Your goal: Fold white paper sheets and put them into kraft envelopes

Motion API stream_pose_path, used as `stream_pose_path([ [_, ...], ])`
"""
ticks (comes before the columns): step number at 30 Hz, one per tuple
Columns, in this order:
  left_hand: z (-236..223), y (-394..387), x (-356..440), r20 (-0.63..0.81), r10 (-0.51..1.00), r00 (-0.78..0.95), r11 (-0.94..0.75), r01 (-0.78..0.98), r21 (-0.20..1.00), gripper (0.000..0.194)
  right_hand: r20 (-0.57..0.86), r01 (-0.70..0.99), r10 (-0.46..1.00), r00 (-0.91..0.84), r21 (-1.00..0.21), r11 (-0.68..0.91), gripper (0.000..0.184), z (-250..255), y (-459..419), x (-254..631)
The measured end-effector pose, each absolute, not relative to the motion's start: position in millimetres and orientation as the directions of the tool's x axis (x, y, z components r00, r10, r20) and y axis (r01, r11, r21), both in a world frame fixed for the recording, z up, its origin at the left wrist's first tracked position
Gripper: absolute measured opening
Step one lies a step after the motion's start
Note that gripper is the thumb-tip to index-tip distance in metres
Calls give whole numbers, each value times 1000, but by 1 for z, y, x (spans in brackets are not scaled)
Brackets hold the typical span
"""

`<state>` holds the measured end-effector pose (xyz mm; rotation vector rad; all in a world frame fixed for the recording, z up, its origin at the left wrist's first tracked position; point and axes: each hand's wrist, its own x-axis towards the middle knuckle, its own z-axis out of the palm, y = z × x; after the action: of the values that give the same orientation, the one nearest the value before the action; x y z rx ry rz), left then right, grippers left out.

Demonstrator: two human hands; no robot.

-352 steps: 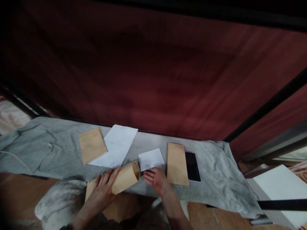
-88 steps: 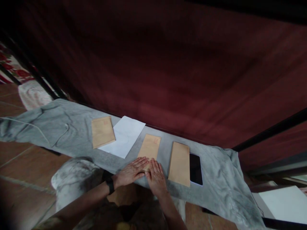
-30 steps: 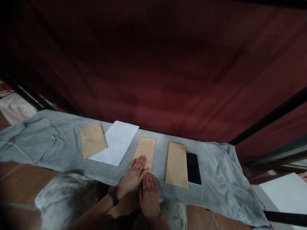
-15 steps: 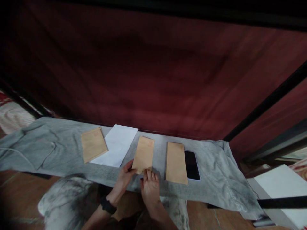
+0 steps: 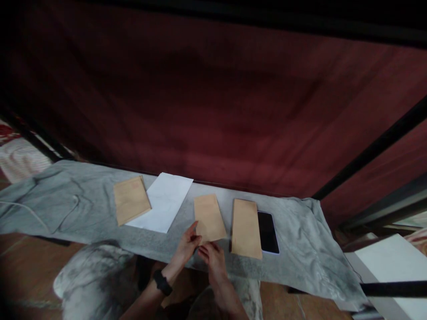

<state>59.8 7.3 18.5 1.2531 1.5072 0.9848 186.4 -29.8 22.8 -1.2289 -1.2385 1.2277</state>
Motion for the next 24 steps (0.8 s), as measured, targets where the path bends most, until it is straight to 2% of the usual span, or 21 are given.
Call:
stream_pose_path([
  [3, 15, 12, 47, -67, 998, 4, 58, 442, 895, 62, -208, 33, 964, -163, -978, -206, 52, 23, -39, 192],
  [4, 16, 14, 42, -36, 999, 36, 14, 489, 872, 61, -217, 83, 962, -168, -975, -205, 49, 24, -41, 196],
  [5, 18, 14, 38, -12, 998, 61, -22, 533, 846, 60, -171, 158, 974, -146, -976, -148, 45, 26, -41, 199],
  [7, 24, 14, 32, 2, 996, 92, -59, 628, 776, 58, 56, 376, 993, -99, -922, 89, 40, 30, -40, 205],
  [9, 30, 11, 31, 0, 997, 77, -58, 754, 654, 56, 259, 596, 953, -155, -745, 299, 41, 32, -40, 209],
  [11, 35, 7, 36, 21, 999, 28, -35, 853, 521, 56, 328, 746, 914, -239, -541, 389, 46, 28, -41, 209],
  [13, 38, 6, 45, 85, 996, 24, -58, 902, 429, 54, 343, 830, 897, -279, -383, 405, 49, 20, -43, 207],
  [15, 37, 12, 57, 149, 981, 124, -173, 910, 378, 49, 356, 867, 885, -300, -285, 408, 51, 9, -45, 205],
  [18, 28, 36, 73, 177, 925, 336, -375, 878, 296, 50, 401, 873, 864, -305, -245, 422, 48, -3, -45, 205],
  [21, 18, 68, 82, 175, 894, 413, -445, 862, 243, 56, 430, 871, 850, -303, -237, 431, 48, -3, -45, 206],
  [24, 12, 99, 85, 182, 874, 450, -481, 852, 206, 58, 421, 872, 846, -327, -210, 441, 55, 6, -46, 206],
])
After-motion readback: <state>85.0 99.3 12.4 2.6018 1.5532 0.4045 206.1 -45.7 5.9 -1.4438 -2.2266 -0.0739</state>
